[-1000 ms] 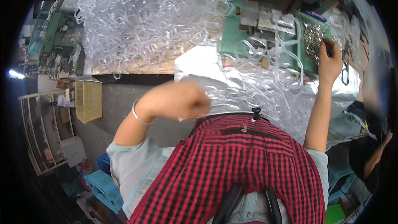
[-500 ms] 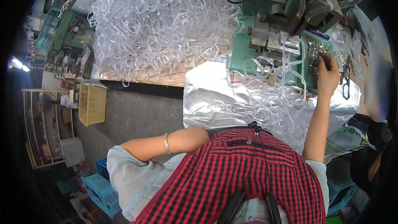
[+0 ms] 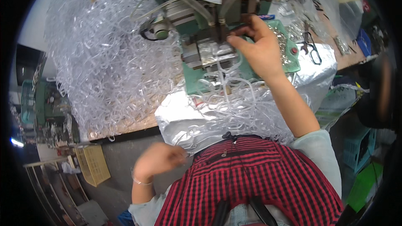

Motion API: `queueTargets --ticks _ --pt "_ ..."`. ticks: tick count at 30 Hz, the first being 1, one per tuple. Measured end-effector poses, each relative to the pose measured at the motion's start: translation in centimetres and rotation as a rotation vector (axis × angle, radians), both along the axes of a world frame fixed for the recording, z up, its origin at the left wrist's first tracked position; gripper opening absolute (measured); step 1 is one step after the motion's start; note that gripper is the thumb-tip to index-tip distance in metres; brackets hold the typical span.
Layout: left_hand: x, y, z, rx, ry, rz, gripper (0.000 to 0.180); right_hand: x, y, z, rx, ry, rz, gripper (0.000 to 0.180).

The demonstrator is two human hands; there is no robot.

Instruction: The person repeatedly picks up small clear plastic pieces and metal pins, inserts the pins into the plastic pieces, and places the assembled units into a green tray. The process is continuous and repetitive throughout the clip.

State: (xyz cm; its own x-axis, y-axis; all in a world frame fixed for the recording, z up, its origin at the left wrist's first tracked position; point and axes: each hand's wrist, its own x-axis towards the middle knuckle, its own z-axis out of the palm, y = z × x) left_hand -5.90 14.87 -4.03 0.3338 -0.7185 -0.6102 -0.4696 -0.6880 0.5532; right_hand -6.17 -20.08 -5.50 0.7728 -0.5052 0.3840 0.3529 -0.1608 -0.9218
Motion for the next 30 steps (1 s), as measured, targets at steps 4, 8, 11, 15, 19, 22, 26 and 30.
queueTargets --ticks 4,8,11,15,19,22,26,30 --pt "5.8 6.2 -4.1 -0.060 -0.921 0.630 0.029 -0.4 0.2 0.5 -0.002 0.055 -0.018 0.046" --pt "7.2 9.8 -11.1 0.141 -1.151 0.653 0.027 0.2 1.5 1.4 0.185 0.061 0.087 0.050" --pt "7.6 10.5 -13.9 -0.021 -1.236 0.756 0.021 0.5 2.3 1.7 0.255 0.056 0.098 0.050" --pt "7.3 9.0 -11.5 -0.345 -1.426 0.947 0.016 0.3 2.7 1.8 0.184 0.072 0.020 0.050" --pt "7.0 0.8 -2.2 -1.272 -1.042 0.911 0.021 0.2 2.5 0.6 0.093 0.057 -0.078 0.053" --pt "6.8 -6.4 4.1 -1.670 -0.489 0.453 0.018 0.1 2.9 1.2 0.321 0.029 0.008 0.051" --pt "8.9 -13.6 5.5 -1.638 -0.328 0.545 0.013 0.2 3.6 1.8 0.470 0.017 0.104 0.049" --pt "9.0 -14.7 5.7 -1.713 -0.326 0.542 0.012 0.1 3.7 2.1 0.506 0.024 0.069 0.049"
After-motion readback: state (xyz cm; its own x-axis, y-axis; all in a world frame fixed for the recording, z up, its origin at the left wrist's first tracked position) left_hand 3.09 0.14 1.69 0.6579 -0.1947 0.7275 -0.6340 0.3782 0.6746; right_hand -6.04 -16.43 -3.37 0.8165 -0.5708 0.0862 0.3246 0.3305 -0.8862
